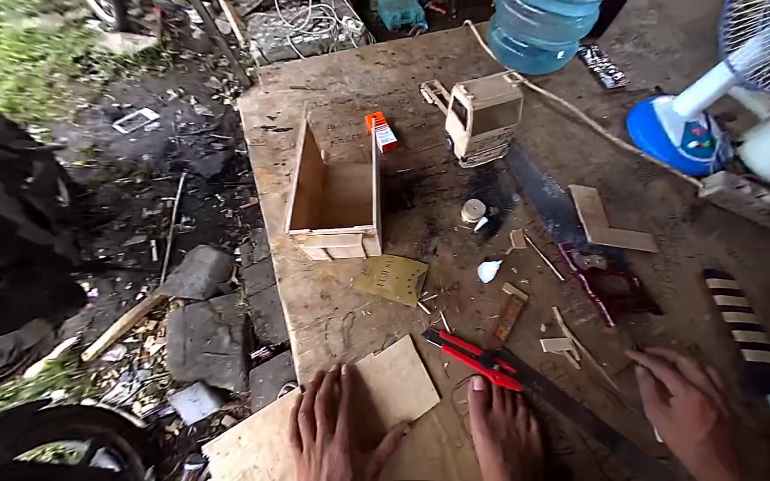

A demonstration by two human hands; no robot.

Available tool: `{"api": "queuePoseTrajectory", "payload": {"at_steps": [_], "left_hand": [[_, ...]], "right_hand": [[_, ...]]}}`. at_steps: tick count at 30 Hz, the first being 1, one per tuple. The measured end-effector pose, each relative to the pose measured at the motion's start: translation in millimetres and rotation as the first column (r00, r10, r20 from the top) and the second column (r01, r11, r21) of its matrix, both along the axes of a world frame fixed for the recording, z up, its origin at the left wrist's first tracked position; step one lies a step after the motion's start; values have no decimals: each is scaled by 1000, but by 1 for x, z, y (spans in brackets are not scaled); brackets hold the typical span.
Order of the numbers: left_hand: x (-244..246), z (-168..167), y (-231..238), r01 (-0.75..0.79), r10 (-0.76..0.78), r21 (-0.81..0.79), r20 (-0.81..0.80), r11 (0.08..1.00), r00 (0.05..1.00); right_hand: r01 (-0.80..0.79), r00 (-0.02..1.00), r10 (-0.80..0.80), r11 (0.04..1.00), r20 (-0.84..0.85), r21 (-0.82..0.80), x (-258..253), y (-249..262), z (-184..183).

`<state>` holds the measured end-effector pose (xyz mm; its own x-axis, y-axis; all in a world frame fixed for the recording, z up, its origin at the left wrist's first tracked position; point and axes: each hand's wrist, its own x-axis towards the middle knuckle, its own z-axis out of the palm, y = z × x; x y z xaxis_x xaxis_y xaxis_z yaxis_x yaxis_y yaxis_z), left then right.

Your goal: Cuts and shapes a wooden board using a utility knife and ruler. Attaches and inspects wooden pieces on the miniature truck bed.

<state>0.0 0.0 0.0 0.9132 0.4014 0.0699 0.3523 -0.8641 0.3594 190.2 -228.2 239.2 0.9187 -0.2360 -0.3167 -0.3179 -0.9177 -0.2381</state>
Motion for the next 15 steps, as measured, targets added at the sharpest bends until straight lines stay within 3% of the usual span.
{"api": "queuePoseTrajectory", "payload": {"at_steps": [2, 4, 9, 12, 15], "left_hand": [[0, 2, 1, 4, -4, 9, -6, 1000, 1000], [1, 3, 1, 5, -5, 16, -5, 1000, 1000], [2, 3, 2, 6, -6, 36, 11, 999, 1000], [2, -1, 0, -4, 3, 38, 40, 999, 999], [4, 2, -3, -30, 29, 20, 45, 999, 999]], "right_hand": [[-125, 978, 127, 992, 164, -19, -7, -67, -64], [-142, 973, 144, 990, 180, -26, -9, -95, -100], [-63, 990, 70, 996, 125, -56, -5, -107, -123], [-140, 964, 145, 989, 222, -38, -8, -131, -145], [-236, 954, 205, 963, 217, 128, -23, -103, -122]]}}
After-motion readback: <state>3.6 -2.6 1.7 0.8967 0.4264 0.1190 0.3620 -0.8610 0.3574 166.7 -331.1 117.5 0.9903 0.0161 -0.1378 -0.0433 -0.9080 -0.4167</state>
